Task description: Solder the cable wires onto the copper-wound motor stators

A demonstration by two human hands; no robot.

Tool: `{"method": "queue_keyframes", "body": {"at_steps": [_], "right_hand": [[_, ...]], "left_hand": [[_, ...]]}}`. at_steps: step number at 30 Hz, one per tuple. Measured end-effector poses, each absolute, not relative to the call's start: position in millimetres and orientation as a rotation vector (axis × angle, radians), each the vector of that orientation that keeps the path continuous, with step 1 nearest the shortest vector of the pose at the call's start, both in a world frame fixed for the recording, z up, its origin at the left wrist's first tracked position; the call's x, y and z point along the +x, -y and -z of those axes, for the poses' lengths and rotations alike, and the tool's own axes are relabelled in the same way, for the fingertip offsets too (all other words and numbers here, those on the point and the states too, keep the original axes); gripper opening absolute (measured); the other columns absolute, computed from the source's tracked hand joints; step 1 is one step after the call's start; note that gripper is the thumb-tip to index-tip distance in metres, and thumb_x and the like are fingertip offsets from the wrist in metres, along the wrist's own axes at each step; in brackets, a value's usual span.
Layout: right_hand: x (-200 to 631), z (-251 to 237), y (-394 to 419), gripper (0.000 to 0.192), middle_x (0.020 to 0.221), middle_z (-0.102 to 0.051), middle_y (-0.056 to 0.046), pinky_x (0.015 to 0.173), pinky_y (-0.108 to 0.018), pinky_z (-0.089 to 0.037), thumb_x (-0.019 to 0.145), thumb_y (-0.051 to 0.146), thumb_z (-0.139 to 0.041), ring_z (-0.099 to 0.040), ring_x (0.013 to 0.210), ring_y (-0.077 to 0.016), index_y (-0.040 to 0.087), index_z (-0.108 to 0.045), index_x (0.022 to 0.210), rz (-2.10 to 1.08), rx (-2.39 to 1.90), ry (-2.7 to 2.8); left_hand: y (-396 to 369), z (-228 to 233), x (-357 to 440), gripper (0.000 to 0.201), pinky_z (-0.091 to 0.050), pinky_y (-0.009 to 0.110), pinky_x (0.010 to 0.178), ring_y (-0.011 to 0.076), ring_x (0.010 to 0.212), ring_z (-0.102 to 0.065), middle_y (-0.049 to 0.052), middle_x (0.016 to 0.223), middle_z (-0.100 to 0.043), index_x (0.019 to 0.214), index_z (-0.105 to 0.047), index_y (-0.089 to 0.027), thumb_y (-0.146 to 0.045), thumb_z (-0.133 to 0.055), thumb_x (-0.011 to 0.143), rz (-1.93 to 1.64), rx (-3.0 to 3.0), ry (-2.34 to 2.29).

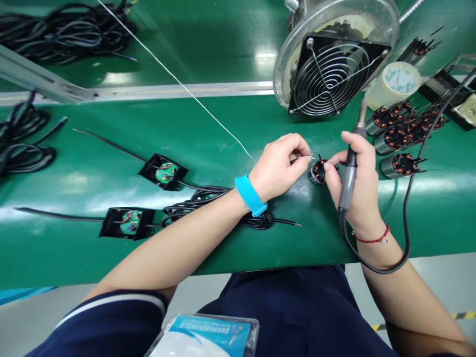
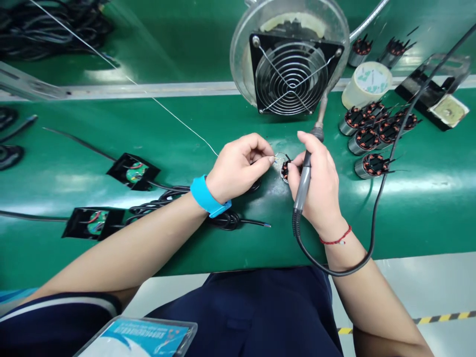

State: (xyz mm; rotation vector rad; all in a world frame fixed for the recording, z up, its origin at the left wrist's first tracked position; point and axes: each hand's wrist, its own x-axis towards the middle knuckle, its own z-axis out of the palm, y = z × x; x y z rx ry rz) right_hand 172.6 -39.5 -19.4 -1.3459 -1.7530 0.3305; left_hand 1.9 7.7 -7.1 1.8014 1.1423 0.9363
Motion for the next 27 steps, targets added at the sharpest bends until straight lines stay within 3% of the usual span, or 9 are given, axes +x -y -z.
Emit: {"method": "queue_keyframes", "body": {"at_steps": [7,11,14,16,19,23,25,27], "right_hand": [[160.7,22.3,42.8,0.052,0.090,-0.068,0.001,0.086,-0.045,-0.050,0.085,0.020,-0.060,-0.065,0.085,-0.0219,0.030,-0.043,0.134,-0.348,-1.387,1.812],[155.5,21.3,42.9,0.050,0.091,-0.068,0.001,0.086,-0.043,-0.051,0.086,0.020,-0.059,-0.064,0.087,-0.0215,0.031,-0.044,0.132,-0.323,-1.372,1.791],[154.1,22.3,42.4,0.051,0.092,-0.068,0.001,0.091,-0.045,-0.050,0.087,0.018,-0.056,-0.064,0.088,-0.0206,0.031,-0.041,0.134,-0.366,-1.352,1.738],[154.0,23.2,42.0,0.050,0.092,-0.068,0.002,0.094,-0.045,-0.049,0.087,0.018,-0.056,-0.065,0.089,-0.0202,0.031,-0.041,0.134,-0.391,-1.329,1.717],[153.9,23.7,42.1,0.049,0.092,-0.067,0.002,0.094,-0.045,-0.048,0.088,0.019,-0.056,-0.065,0.089,-0.0192,0.030,-0.041,0.133,-0.406,-1.301,1.691],[153.1,23.2,42.2,0.049,0.092,-0.067,0.002,0.091,-0.044,-0.048,0.087,0.018,-0.057,-0.065,0.088,-0.0189,0.031,-0.042,0.132,-0.418,-1.305,1.676],[152.8,23.3,41.7,0.048,0.090,-0.067,0.002,0.090,-0.044,-0.048,0.087,0.017,-0.056,-0.065,0.087,-0.0193,0.031,-0.042,0.131,-0.406,-1.309,1.688],[152.7,23.9,41.0,0.048,0.089,-0.067,0.002,0.090,-0.045,-0.048,0.087,0.016,-0.056,-0.064,0.087,-0.0198,0.030,-0.043,0.131,-0.379,-1.311,1.703]], "left_hand": [[-10.7,-7.8,0.3,0.010,-0.032,0.019,0.041,0.0052,0.043,-0.042,-0.004,0.055,-0.052,0.072,-0.057,-0.015,-0.009,-0.059,0.081,-0.683,1.296,-1.129],[-10.1,-13.4,-0.2,0.012,-0.025,0.018,0.034,0.0038,0.037,-0.038,-0.003,0.056,-0.055,0.073,-0.056,-0.014,-0.007,-0.055,0.082,-0.627,1.094,-1.075],[-7.8,-11.3,-0.4,0.011,-0.029,0.018,0.037,0.0048,0.038,-0.041,-0.004,0.052,-0.052,0.074,-0.057,-0.015,-0.009,-0.055,0.083,-0.681,1.136,-1.077],[-6.4,-6.6,-1.0,0.008,-0.037,0.018,0.042,0.0055,0.044,-0.046,-0.002,0.061,-0.058,0.075,-0.060,-0.014,-0.013,-0.059,0.082,-0.766,1.294,-1.068],[-5.5,2.2,-2.8,0.006,-0.049,0.022,0.061,0.0096,0.067,-0.058,0.003,0.083,-0.066,0.075,-0.066,-0.014,-0.015,-0.064,0.080,-0.931,1.640,-1.009],[-5.5,7.4,-4.2,0.010,-0.052,0.027,0.080,0.0144,0.087,-0.062,0.003,0.084,-0.067,0.075,-0.069,-0.016,-0.011,-0.061,0.080,-0.996,1.920,-0.944],[-5.2,5.4,-3.7,0.009,-0.052,0.026,0.076,0.0134,0.082,-0.063,0.003,0.085,-0.066,0.078,-0.067,-0.016,-0.010,-0.060,0.080,-0.977,1.871,-0.969],[-5.4,1.2,-2.7,0.010,-0.051,0.023,0.061,0.0106,0.068,-0.062,0.001,0.082,-0.064,0.086,-0.063,-0.016,-0.009,-0.059,0.080,-0.890,1.667,-1.036]]}}
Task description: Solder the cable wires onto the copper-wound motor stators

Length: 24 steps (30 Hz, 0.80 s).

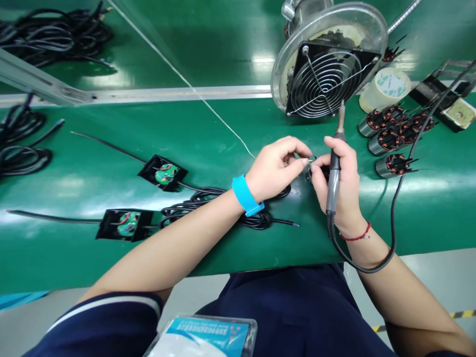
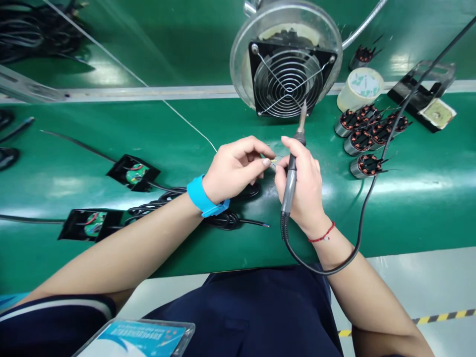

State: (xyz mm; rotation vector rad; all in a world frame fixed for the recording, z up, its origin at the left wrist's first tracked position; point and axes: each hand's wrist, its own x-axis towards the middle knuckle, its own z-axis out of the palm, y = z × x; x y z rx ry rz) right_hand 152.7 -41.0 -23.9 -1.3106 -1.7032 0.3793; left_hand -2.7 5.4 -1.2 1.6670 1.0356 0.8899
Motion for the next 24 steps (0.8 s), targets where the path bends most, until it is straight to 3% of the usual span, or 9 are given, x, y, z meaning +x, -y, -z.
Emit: {"method": "queue_keyframes", "body": {"at_steps": [3,6,14,19,24], "right_hand": [[152.9,25.1,40.2,0.048,0.089,-0.066,0.002,0.090,-0.044,-0.049,0.087,0.016,-0.056,-0.064,0.086,-0.0197,0.030,-0.043,0.131,-0.377,-1.321,1.710],[153.3,25.6,40.4,0.048,0.091,-0.067,0.001,0.089,-0.043,-0.050,0.087,0.017,-0.055,-0.065,0.087,-0.0199,0.029,-0.043,0.132,-0.384,-1.344,1.719],[161.3,16.0,46.3,0.050,0.108,-0.074,-0.005,0.089,-0.044,-0.049,0.087,0.007,-0.046,-0.065,0.101,-0.0229,0.024,-0.046,0.133,-0.320,-1.372,1.849],[171.5,18.1,48.3,0.057,0.100,-0.071,-0.001,0.089,-0.045,-0.049,0.086,0.019,-0.058,-0.065,0.094,-0.0229,0.029,-0.039,0.139,-0.370,-1.240,1.904],[165.7,27.4,40.5,0.048,0.090,-0.066,0.001,0.082,-0.042,-0.051,0.088,0.019,-0.056,-0.063,0.084,-0.0208,0.031,-0.045,0.133,-0.336,-1.278,1.831]], "left_hand": [[-7.4,-7.6,-1.4,0.007,-0.040,0.019,0.040,0.0068,0.046,-0.053,-0.002,0.068,-0.059,0.085,-0.056,-0.015,-0.008,-0.055,0.085,-0.649,1.365,-1.104],[-9.9,-15.5,-1.1,0.018,-0.032,0.016,0.034,0.0037,0.039,-0.045,-0.004,0.057,-0.054,0.073,-0.052,-0.015,-0.008,-0.053,0.089,-0.501,1.206,-1.116],[-9.8,-19.4,-1.3,0.027,-0.021,0.011,0.034,-0.0007,0.034,-0.033,-0.006,0.048,-0.047,0.069,-0.051,-0.014,-0.009,-0.049,0.095,-0.465,0.949,-1.045],[-12.0,-18.2,-0.2,0.030,-0.017,0.013,0.031,0.0000,0.030,-0.029,-0.006,0.044,-0.045,0.067,-0.049,-0.014,-0.006,-0.045,0.096,-0.457,0.886,-1.077],[-11.7,-16.9,-0.7,0.029,-0.016,0.013,0.031,0.0000,0.029,-0.030,-0.005,0.045,-0.048,0.068,-0.050,-0.013,-0.006,-0.047,0.095,-0.470,0.811,-1.047]]}}
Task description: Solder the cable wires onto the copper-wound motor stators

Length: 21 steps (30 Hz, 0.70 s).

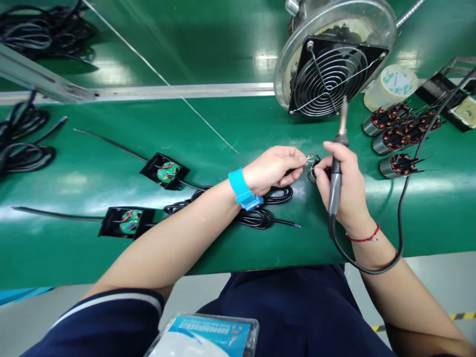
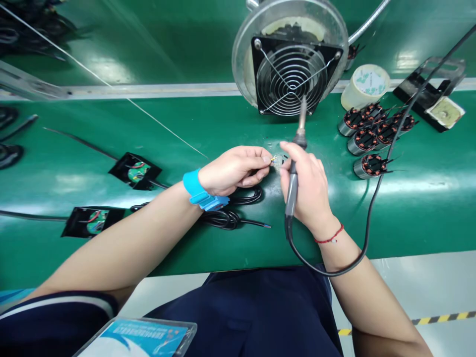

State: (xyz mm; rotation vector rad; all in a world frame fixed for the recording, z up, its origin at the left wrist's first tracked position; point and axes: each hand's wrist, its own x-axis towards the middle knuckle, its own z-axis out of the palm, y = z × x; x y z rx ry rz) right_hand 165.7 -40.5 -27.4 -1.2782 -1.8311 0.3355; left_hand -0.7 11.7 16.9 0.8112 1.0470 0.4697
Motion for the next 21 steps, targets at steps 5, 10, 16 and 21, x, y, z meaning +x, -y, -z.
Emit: {"method": "queue_keyframes", "body": {"at_steps": [5,10,16,21], "right_hand": [[160.0,32.1,35.5,0.050,0.086,-0.062,0.001,0.079,-0.040,-0.053,0.086,0.013,-0.052,-0.062,0.078,-0.0189,0.030,-0.043,0.132,-0.380,-1.380,1.648],[163.9,26.9,43.0,0.050,0.088,-0.063,0.001,0.086,-0.044,-0.053,0.086,0.017,-0.056,-0.063,0.081,-0.0198,0.030,-0.044,0.133,-0.400,-1.351,1.674],[158.5,27.2,42.7,0.052,0.089,-0.065,-0.001,0.083,-0.045,-0.052,0.083,0.014,-0.052,-0.066,0.084,-0.0223,0.029,-0.044,0.132,-0.278,-1.422,1.697],[163.8,16.8,47.1,0.052,0.089,-0.069,-0.002,0.086,-0.048,-0.053,0.084,0.017,-0.057,-0.068,0.089,-0.0249,0.029,-0.047,0.134,-0.278,-1.427,1.739]], "left_hand": [[-9.1,-13.8,-1.3,0.028,-0.017,0.013,0.031,0.0001,0.029,-0.030,-0.005,0.045,-0.050,0.068,-0.051,-0.014,-0.007,-0.047,0.095,-0.467,0.797,-0.984],[-4.1,-11.7,0.8,0.026,-0.018,0.013,0.032,0.0007,0.029,-0.032,-0.005,0.045,-0.051,0.071,-0.050,-0.014,-0.007,-0.046,0.095,-0.432,0.833,-0.958],[2.1,-12.4,4.2,0.025,-0.019,0.013,0.032,0.0018,0.030,-0.034,-0.005,0.047,-0.052,0.073,-0.045,-0.016,-0.011,-0.044,0.097,-0.419,0.827,-0.957],[4.3,-12.1,4.1,0.024,-0.019,0.014,0.032,0.0023,0.031,-0.034,-0.005,0.048,-0.053,0.074,-0.045,-0.017,-0.012,-0.043,0.098,-0.432,0.840,-0.950]]}}
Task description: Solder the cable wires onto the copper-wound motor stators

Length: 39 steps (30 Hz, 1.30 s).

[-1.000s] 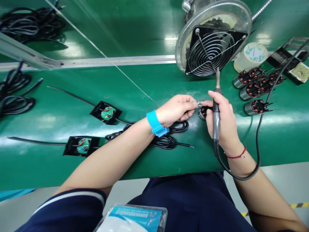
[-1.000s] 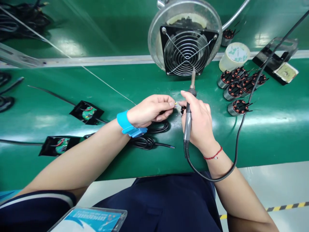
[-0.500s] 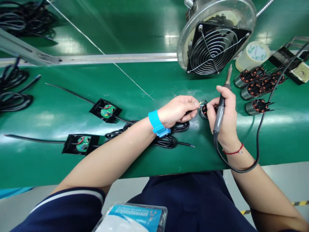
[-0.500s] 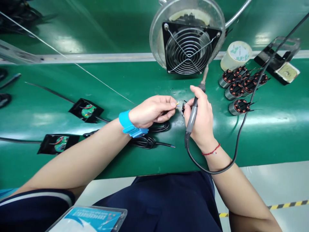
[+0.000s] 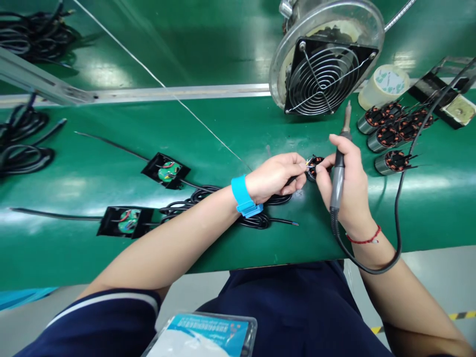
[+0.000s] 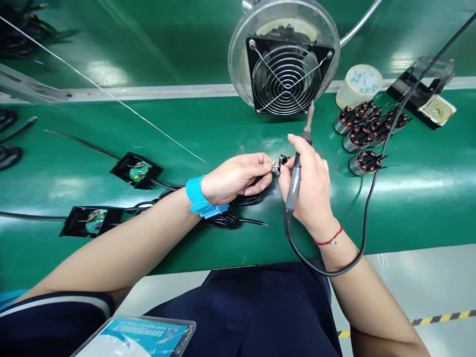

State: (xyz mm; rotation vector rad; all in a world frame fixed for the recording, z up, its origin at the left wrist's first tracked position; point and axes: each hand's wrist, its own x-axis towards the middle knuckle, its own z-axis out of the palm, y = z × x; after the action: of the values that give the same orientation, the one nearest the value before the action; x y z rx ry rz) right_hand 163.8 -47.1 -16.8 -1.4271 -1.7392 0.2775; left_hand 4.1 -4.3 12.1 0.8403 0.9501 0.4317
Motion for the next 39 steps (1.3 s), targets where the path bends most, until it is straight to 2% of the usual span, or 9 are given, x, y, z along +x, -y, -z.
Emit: {"method": "queue_keyframes", "body": {"at_steps": [3,5,7,11,14,20,39], "right_hand": [[174.5,7.1,61.3,0.044,0.095,-0.072,-0.003,0.089,-0.045,-0.054,0.091,0.020,-0.057,-0.070,0.087,-0.0228,0.029,-0.053,0.135,-0.292,-1.443,1.670],[180.5,5.1,73.4,0.044,0.109,-0.072,-0.004,0.081,-0.041,-0.057,0.094,0.024,-0.057,-0.070,0.081,-0.0203,0.031,-0.054,0.137,-0.290,-1.420,1.607],[183.9,7.4,84.5,0.043,0.115,-0.070,-0.004,0.073,-0.039,-0.057,0.093,0.027,-0.061,-0.069,0.075,-0.0192,0.034,-0.057,0.135,-0.241,-1.358,1.589],[185.6,17.3,97.9,0.033,0.087,-0.070,-0.003,0.060,-0.035,-0.053,0.088,0.027,-0.068,-0.062,0.066,-0.0186,0.028,-0.067,0.121,-0.040,-1.197,1.612],[185.2,21.2,100.5,0.024,0.075,-0.066,-0.002,0.054,-0.032,-0.049,0.088,0.023,-0.065,-0.058,0.059,-0.0158,0.021,-0.069,0.112,-0.085,-1.084,1.640],[183.3,20.3,100.0,0.024,0.076,-0.065,-0.001,0.053,-0.030,-0.048,0.085,0.015,-0.064,-0.058,0.059,-0.0146,0.018,-0.067,0.108,-0.203,-1.039,1.717],[184.0,20.8,100.4,0.027,0.075,-0.065,-0.001,0.051,-0.030,-0.047,0.084,0.015,-0.065,-0.056,0.058,-0.0145,0.020,-0.066,0.110,-0.239,-1.064,1.750]], "left_hand": [[5.4,-12.4,3.6,0.023,-0.019,0.014,0.032,0.0025,0.032,-0.034,-0.004,0.049,-0.054,0.075,-0.045,-0.017,-0.011,-0.044,0.097,-0.411,0.843,-0.949],[6.0,-12.9,3.4,0.024,-0.019,0.014,0.032,0.0023,0.032,-0.034,-0.004,0.049,-0.055,0.074,-0.045,-0.016,-0.011,-0.044,0.097,-0.400,0.845,-0.949],[6.3,-13.3,3.2,0.025,-0.019,0.014,0.033,0.0021,0.032,-0.034,-0.004,0.049,-0.054,0.073,-0.045,-0.016,-0.011,-0.043,0.098,-0.406,0.843,-0.954],[6.6,-14.6,2.6,0.024,-0.019,0.013,0.033,0.0019,0.032,-0.035,-0.004,0.050,-0.055,0.074,-0.045,-0.016,-0.010,-0.042,0.098,-0.412,0.841,-0.970],[7.3,-15.7,2.5,0.021,-0.020,0.013,0.033,0.0022,0.033,-0.036,-0.004,0.051,-0.056,0.077,-0.046,-0.015,-0.009,-0.042,0.098,-0.414,0.840,-0.987],[8.2,-16.1,2.8,0.021,-0.021,0.014,0.035,0.0027,0.034,-0.036,-0.003,0.051,-0.056,0.078,-0.046,-0.015,-0.009,-0.043,0.098,-0.420,0.844,-0.980],[8.4,-16.4,2.6,0.022,-0.022,0.013,0.036,0.0020,0.035,-0.036,-0.004,0.052,-0.056,0.077,-0.046,-0.014,-0.008,-0.041,0.098,-0.436,0.861,-0.953]]}}
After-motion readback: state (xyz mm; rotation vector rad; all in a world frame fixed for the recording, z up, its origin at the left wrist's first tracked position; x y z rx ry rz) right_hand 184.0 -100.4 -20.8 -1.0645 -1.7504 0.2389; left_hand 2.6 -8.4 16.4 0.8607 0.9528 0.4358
